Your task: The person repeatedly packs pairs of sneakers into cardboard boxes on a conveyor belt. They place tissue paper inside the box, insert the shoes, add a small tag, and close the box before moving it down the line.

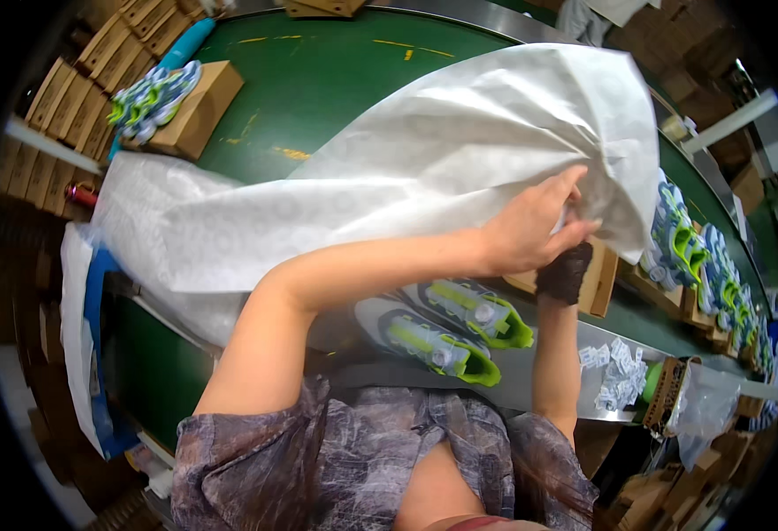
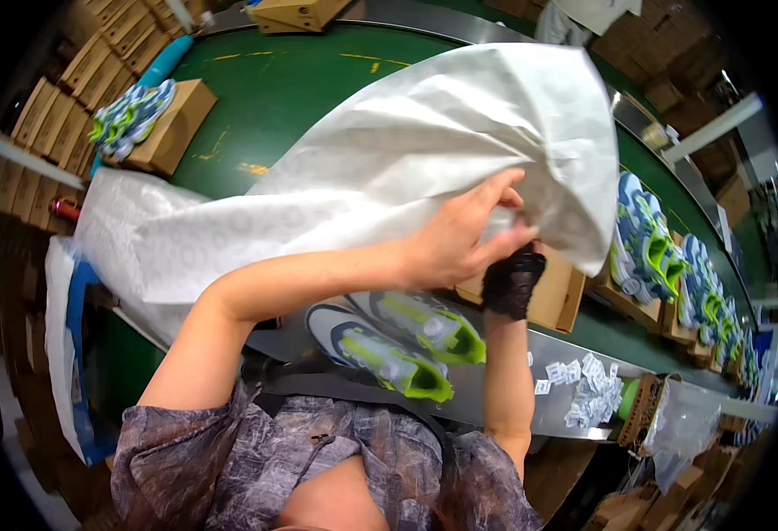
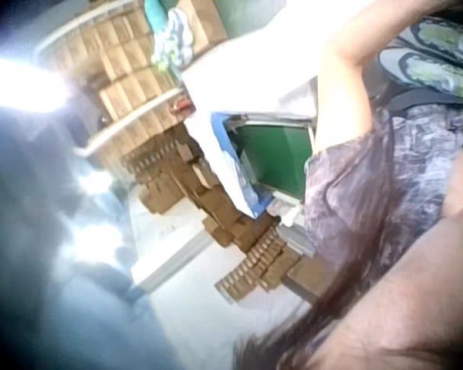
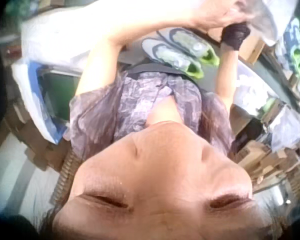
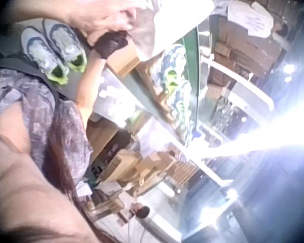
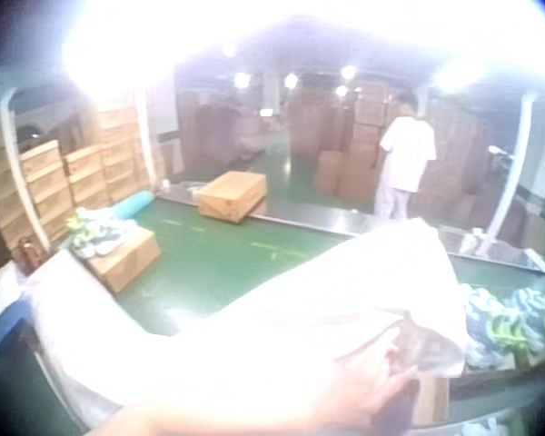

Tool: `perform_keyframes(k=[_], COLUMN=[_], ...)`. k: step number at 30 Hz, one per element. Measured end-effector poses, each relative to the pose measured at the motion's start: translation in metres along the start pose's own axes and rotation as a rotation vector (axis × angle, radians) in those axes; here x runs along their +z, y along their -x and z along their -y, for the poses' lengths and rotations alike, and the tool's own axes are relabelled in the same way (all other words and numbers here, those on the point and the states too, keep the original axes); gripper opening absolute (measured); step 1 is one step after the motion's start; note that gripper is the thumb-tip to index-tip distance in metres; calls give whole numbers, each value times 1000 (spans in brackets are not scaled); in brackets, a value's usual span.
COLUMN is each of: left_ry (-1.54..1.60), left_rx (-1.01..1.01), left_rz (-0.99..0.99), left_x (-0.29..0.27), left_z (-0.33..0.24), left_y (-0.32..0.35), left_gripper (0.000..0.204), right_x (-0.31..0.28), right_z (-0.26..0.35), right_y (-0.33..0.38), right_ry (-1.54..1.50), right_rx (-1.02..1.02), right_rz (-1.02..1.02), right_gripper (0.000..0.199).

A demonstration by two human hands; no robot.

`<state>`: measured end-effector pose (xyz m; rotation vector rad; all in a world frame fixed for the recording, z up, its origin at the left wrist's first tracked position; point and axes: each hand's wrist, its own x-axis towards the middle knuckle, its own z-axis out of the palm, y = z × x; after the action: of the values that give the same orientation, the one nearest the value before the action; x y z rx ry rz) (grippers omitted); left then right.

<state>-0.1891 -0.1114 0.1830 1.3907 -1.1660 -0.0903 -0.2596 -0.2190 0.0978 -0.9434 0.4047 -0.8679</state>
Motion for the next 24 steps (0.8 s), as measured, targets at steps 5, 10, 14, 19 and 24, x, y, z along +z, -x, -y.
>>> perform_keyframes(k=[5, 10, 14, 19, 24], left_ry=[-776, -1284, -1309, 196, 132], left_rx=[177, -103, -680, -1571, -1319], left_rz=[296, 283, -284, 3, -120], left_x=[-39, -141, -223, -243, -243], left_z=[66, 132, 157, 187, 213], left_y=[50, 100, 126, 152, 143], left_gripper=[58, 65, 79, 91, 69], right_x=[-160, -386, -356, -288, -201], right_z=[42, 96, 93, 77, 79], right_y=[-60, -45, -26, 10, 78], right_ry=[-6, -256, -172, -110, 775], right_rx=[-71, -5, -8, 201, 114], right_rz=[-609, 137, -433, -751, -741], right_gripper=[17, 20, 19, 26, 49])
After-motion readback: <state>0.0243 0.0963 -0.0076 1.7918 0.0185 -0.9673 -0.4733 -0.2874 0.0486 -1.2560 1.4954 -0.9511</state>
